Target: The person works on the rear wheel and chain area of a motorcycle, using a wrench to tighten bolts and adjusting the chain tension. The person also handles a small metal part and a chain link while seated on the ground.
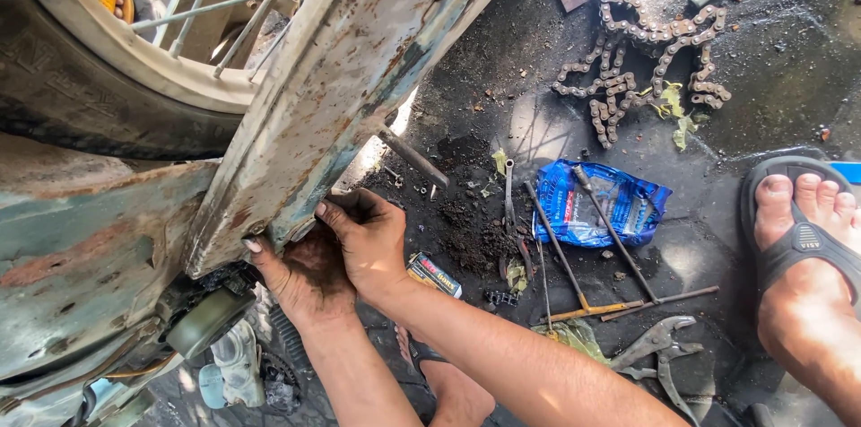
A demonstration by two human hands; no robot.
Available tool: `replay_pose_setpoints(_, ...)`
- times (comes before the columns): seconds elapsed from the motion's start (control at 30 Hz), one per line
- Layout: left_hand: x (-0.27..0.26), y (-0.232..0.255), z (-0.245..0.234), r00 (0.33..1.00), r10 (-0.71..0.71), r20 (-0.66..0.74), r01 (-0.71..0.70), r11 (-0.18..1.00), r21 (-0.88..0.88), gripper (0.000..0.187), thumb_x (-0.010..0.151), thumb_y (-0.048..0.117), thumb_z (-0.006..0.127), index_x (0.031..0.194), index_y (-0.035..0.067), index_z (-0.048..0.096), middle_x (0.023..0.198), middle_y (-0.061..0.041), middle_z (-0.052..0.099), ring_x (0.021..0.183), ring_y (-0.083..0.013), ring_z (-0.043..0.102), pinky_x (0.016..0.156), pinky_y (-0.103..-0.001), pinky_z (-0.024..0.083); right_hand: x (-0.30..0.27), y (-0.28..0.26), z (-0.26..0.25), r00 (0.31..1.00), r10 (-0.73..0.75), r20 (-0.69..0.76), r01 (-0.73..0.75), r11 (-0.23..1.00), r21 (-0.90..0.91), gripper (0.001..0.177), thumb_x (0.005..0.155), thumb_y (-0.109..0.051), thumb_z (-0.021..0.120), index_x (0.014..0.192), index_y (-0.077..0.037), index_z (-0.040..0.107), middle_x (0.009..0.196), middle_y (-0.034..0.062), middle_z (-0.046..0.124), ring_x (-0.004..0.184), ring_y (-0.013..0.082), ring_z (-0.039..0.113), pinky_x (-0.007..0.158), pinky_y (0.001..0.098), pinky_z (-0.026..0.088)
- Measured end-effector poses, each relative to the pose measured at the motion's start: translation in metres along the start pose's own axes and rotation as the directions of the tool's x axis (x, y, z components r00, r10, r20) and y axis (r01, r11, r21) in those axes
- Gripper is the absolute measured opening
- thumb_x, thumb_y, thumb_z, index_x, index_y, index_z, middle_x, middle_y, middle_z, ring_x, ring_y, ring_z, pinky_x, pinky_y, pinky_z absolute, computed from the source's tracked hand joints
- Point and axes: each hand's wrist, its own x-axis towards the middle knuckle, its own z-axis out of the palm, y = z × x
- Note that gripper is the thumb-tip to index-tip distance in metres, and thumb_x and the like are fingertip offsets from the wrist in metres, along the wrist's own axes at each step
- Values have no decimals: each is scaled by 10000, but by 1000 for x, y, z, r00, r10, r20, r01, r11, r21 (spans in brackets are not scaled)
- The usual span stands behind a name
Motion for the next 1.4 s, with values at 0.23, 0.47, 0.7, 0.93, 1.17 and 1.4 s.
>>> replay_pose_setpoints(0.23,-1,-3,-8,999,27,-31,-27,1000,3,997,712,537,912,1497,92,487,1441,-57,588,1342,-232,555,1188,-395,465,-5,-12,-2,982,-169,82,184,953,-241,143,906,-73,752,1014,18,726,922,34,771,830,60,672,764,242,572)
replay_pose_setpoints(0.47,-3,-8,2,996,19,-87,-25,998,-63,896,743,508,896,1458,106,534,1370,-64,629,1260,-238,611,1121,-394,521,8,-13,-8,993,-25,116,42,989,-144,137,914,-56,775,948,72,743,853,92,758,755,104,649,679,283,561)
replay_pose_setpoints(0.7,-6,-6,6,992,26,-123,-30,999,-30,861,752,515,877,1430,95,555,1339,-64,657,1227,-247,639,1096,-411,542,8,-32,-1,934,323,152,-343,930,130,188,956,-86,680,988,99,677,851,156,733,708,239,719,645,388,626)
replay_pose_setpoints(0.93,-4,-7,1,995,11,-104,-15,999,-43,859,761,517,867,1437,93,550,1349,-68,647,1234,-248,626,1108,-421,523,5,-31,-2,930,332,159,-347,935,79,227,969,-116,648,1027,101,683,872,168,738,717,250,720,651,379,621)
replay_pose_setpoints(1.17,-2,-9,-8,990,108,-93,-110,994,-17,857,800,490,862,1474,87,520,1408,-66,615,1295,-240,586,1149,-410,480,-5,-33,0,973,-90,213,166,913,-373,174,938,-76,681,1012,74,728,891,148,780,803,162,706,742,323,579)
replay_pose_setpoints(1.4,1,-11,-7,989,111,-93,-117,991,-67,835,819,466,850,1480,88,507,1432,-80,597,1319,-245,574,1166,-408,470,-14,-48,9,986,-165,11,150,867,-474,124,835,-51,748,935,22,741,861,120,781,763,131,733,729,294,585)
